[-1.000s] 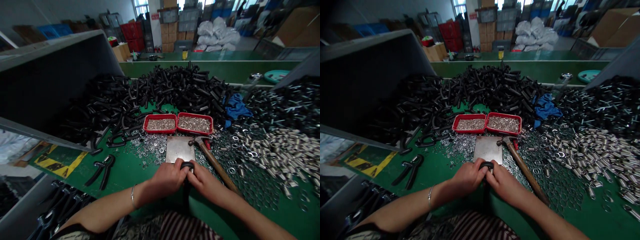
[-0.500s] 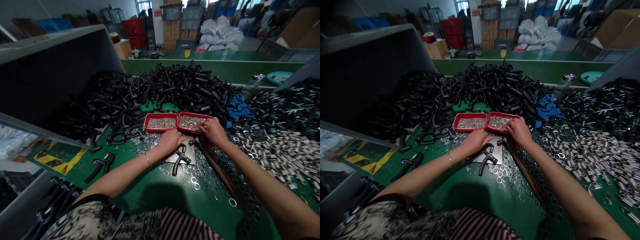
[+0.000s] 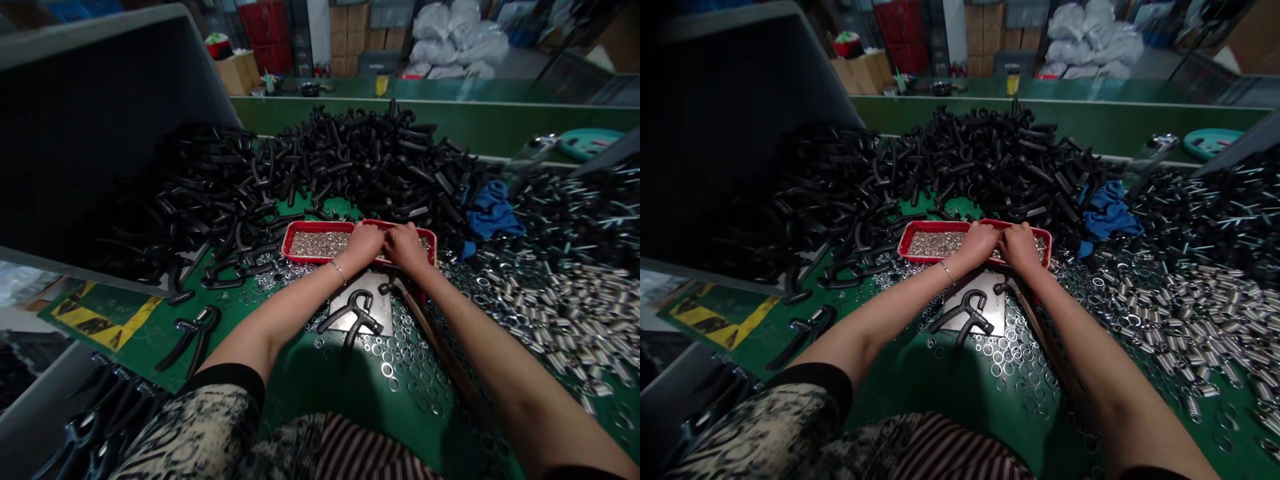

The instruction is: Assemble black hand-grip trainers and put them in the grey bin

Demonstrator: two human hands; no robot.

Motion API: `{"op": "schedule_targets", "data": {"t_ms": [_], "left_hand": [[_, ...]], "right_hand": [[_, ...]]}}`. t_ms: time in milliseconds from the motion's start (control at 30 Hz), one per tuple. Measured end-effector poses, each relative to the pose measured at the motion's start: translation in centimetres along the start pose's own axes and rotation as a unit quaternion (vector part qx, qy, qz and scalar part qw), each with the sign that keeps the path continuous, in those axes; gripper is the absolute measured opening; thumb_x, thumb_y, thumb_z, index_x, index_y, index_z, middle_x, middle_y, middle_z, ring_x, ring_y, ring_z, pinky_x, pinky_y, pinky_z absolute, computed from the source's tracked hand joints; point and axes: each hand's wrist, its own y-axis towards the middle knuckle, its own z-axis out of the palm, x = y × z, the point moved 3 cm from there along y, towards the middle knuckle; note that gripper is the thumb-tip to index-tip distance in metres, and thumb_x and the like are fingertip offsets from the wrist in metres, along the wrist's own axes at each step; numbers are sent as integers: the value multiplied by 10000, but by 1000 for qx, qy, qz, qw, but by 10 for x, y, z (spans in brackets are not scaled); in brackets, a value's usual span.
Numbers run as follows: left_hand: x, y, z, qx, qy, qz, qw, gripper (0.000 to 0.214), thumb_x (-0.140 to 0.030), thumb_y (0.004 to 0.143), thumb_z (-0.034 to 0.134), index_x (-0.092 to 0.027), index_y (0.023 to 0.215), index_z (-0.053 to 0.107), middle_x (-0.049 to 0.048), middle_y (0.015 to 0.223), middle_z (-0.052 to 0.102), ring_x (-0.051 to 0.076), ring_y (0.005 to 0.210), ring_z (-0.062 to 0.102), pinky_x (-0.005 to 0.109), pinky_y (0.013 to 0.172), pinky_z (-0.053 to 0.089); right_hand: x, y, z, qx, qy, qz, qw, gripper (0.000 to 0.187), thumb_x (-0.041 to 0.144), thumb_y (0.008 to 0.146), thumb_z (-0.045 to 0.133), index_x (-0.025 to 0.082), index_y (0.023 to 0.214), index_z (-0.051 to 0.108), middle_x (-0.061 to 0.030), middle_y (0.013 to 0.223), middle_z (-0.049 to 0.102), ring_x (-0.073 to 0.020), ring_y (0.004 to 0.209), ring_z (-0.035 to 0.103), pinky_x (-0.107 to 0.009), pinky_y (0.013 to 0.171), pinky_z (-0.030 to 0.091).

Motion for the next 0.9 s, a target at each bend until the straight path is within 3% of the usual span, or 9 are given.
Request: {"op": "schedule_targets", "data": {"t_ms": [233,367,433,500,567,633,700,767,900], "left_hand": [[0,-8,-1,-50,-96,-10,994,242,-187,1014,422,-105,1138,613,145,1076,679,257,1027,625,388,934,415],[3,-10,-7,-73,-226,-66,969,208,-167,1006,445,-120,1128,606,139,1110,685,234,1020,650,336,892,471],[7,-19,-15,-107,-322,-81,937,183,-147,990,476,-148,1122,604,113,1137,687,200,1007,666,313,897,492],[11,-39,-25,-157,-425,-113,884,157,-165,989,494,-167,1120,580,90,1120,695,165,947,692,294,870,520],[12,-68,-32,-183,-507,-145,830,128,-216,994,504,-174,1103,554,75,1063,709,150,885,708,288,821,542],[7,-101,-37,-167,-550,-159,802,122,-260,988,525,-173,1067,555,60,995,719,149,849,708,291,790,547],[-2,-131,-39,-137,-536,-162,817,112,-275,961,575,-170,997,593,41,932,712,152,832,686,301,791,534],[-9,-156,-39,-116,-479,-159,855,101,-269,920,636,-170,900,636,31,901,687,163,865,651,316,830,509],[-18,-180,-27,-74,-401,-155,900,110,-250,895,668,-171,819,663,30,897,651,185,922,604,346,896,469]], "right_hand": [[-2,-4,-2,-98,61,103,988,231,264,979,426,143,1031,615,-162,900,645,-316,877,529,-425,801,415],[1,-6,-18,-128,88,77,985,227,304,973,459,180,946,647,-139,924,658,-306,934,537,-429,866,420],[5,-18,-31,-146,118,60,980,216,306,964,478,197,924,660,-126,954,664,-298,974,543,-437,911,416],[13,-40,-41,-135,165,37,976,201,296,960,489,206,964,669,-117,1007,674,-287,1017,560,-439,934,422],[23,-67,-44,-84,221,10,972,186,302,957,510,217,1016,666,-98,1046,685,-267,1029,586,-427,924,442],[32,-92,-42,-29,268,18,963,171,329,938,554,215,1012,658,-77,1014,698,-246,968,620,-399,863,472],[35,-108,-37,4,298,59,953,176,365,907,600,202,939,655,-60,935,705,-225,862,638,-367,791,483],[33,-115,-35,16,319,98,943,209,397,885,625,191,875,660,-51,877,711,-209,791,640,-346,750,479],[35,-118,-31,25,349,121,929,269,449,880,628,186,870,683,-47,853,721,-197,757,643,-329,727,476]]}}
